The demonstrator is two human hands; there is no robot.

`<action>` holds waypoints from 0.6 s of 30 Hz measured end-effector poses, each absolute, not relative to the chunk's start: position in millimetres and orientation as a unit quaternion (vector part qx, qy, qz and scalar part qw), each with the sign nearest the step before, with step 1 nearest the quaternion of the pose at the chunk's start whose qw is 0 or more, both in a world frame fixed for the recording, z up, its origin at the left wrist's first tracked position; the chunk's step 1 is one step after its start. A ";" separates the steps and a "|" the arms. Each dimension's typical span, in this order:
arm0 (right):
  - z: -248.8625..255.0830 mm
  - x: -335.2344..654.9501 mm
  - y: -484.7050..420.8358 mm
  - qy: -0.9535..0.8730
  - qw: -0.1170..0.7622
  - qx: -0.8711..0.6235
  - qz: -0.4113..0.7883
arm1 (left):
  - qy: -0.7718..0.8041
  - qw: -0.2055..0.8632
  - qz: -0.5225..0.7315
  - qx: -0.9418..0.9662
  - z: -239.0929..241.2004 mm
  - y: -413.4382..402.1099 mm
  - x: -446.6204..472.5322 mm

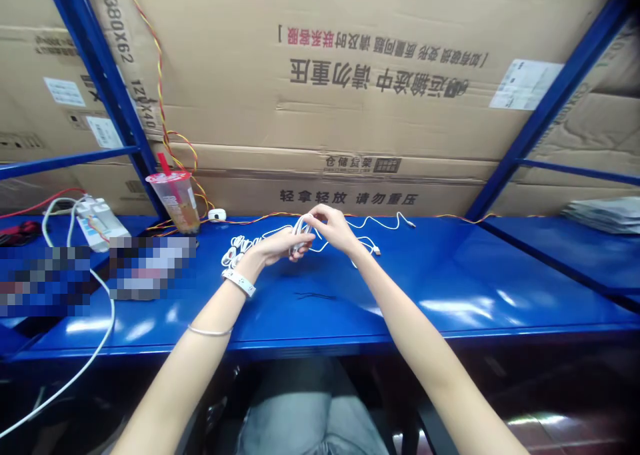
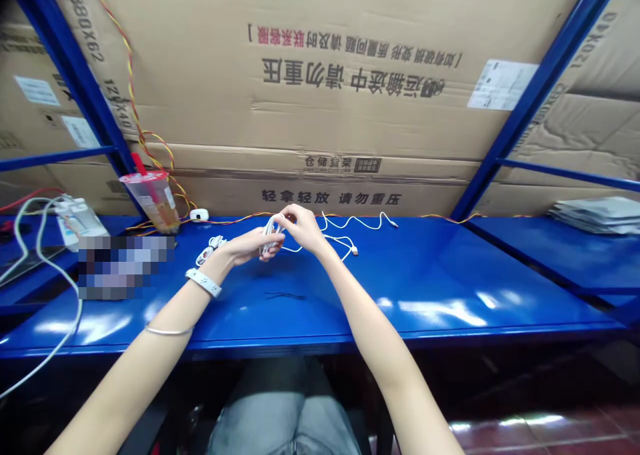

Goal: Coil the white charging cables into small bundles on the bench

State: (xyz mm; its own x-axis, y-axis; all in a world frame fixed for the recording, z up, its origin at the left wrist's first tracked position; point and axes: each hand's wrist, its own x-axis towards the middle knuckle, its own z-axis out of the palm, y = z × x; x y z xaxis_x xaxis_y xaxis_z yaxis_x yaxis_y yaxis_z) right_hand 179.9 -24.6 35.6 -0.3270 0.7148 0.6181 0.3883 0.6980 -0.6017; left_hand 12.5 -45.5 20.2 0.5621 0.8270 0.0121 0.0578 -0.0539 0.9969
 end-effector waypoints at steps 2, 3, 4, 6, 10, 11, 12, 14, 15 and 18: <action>35.4 180.4 -24.5 -0.790 0.468 -0.350 0.186 | 0.317 0.610 0.324 0.650 21.5 -46.9 13.2; 35.4 180.7 -24.8 -0.787 0.465 -0.356 0.193 | 0.309 0.615 0.323 0.650 21.5 -47.2 13.4; 35.3 180.9 -25.4 -0.787 0.458 -0.363 0.200 | 0.306 0.619 0.321 0.648 20.8 -47.0 13.6; 34.4 180.8 -26.6 -0.791 0.425 -0.383 0.218 | 0.307 0.623 0.318 0.646 16.9 -44.9 14.2; 29.2 177.8 -26.1 -0.798 0.377 -0.425 0.201 | 0.346 0.537 0.327 0.697 4.0 -37.8 19.3; 27.7 176.9 -25.2 -0.798 0.377 -0.434 0.182 | 0.364 0.496 0.329 0.716 1.2 -36.3 21.6; 26.4 176.2 -24.1 -0.797 0.379 -0.441 0.165 | 0.380 0.453 0.334 0.734 -1.1 -35.0 24.1; 25.1 176.0 -22.0 -0.795 0.385 -0.448 0.139 | 0.397 0.368 0.366 0.757 -4.3 -32.9 29.4; 25.1 176.5 -20.9 -0.793 0.390 -0.448 0.132 | 0.395 0.326 0.390 0.765 -5.5 -32.2 31.9; 26.0 179.5 -17.5 -0.785 0.409 -0.449 0.124 | 0.386 0.203 0.450 0.779 -10.3 -31.2 38.5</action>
State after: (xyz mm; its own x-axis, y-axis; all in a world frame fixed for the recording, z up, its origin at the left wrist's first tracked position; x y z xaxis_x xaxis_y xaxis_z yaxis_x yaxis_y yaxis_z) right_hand 179.5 -17.5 26.0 -0.2624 0.8061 0.5304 0.6036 0.5660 -0.5616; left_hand 38.5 -31.2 -10.3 0.2972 0.7844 0.5445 0.4185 -0.6195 0.6641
